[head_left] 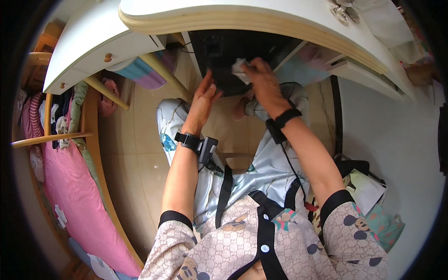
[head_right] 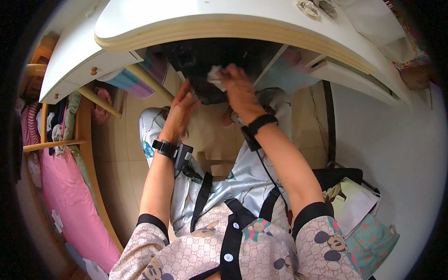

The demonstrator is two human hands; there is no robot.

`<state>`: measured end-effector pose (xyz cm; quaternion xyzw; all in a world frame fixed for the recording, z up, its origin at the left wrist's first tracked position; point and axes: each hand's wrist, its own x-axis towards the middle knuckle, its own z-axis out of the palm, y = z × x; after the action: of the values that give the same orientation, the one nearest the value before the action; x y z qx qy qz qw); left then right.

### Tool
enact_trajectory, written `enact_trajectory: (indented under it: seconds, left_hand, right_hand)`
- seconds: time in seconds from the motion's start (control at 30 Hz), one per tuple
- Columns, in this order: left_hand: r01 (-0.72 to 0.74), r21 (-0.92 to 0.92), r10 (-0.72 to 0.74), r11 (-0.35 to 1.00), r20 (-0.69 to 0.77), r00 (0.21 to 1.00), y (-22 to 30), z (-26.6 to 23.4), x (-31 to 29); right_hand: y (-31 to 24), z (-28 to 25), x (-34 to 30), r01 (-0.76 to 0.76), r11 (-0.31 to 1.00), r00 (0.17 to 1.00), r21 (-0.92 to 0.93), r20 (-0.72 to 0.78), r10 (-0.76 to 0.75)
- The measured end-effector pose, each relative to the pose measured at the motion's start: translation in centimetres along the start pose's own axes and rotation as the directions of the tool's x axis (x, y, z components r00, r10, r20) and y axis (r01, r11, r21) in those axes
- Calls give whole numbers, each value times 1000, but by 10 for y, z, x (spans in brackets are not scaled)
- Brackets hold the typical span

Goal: The person wipes the exterior of a computer tower with a cloth and then uses a wet wipe to clean the edge of a white desk.

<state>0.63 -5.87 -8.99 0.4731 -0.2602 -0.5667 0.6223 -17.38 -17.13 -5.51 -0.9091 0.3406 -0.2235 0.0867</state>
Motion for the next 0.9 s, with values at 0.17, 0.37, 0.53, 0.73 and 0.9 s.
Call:
enact_trajectory:
  seconds: [0.17,0.37,0.53,0.73,0.9]
  left_hand:
    - [-10,6,10,1000,39,999,4,4,-2]
    - [0,40,-1,999,34,999,2,7,3]
    - [45,-44,-41,998,76,996,-4,-6,2]
    - [-8,-1,8,1000,30,1000,8,4,-6]
    - [3,30,-5,1000,60,998,6,0,-2]
  right_hand:
    - [41,-9,-18,-78,996,990,-31,-123,74]
    - [-36,24,12,-177,961,982,213,-20,185]
    - [-58,13,28,22,999,999,33,28,-23]
    - [30,-8,-23,-130,986,971,102,-186,148]
    - [68,-14,-32,-318,942,930,103,-159,332]
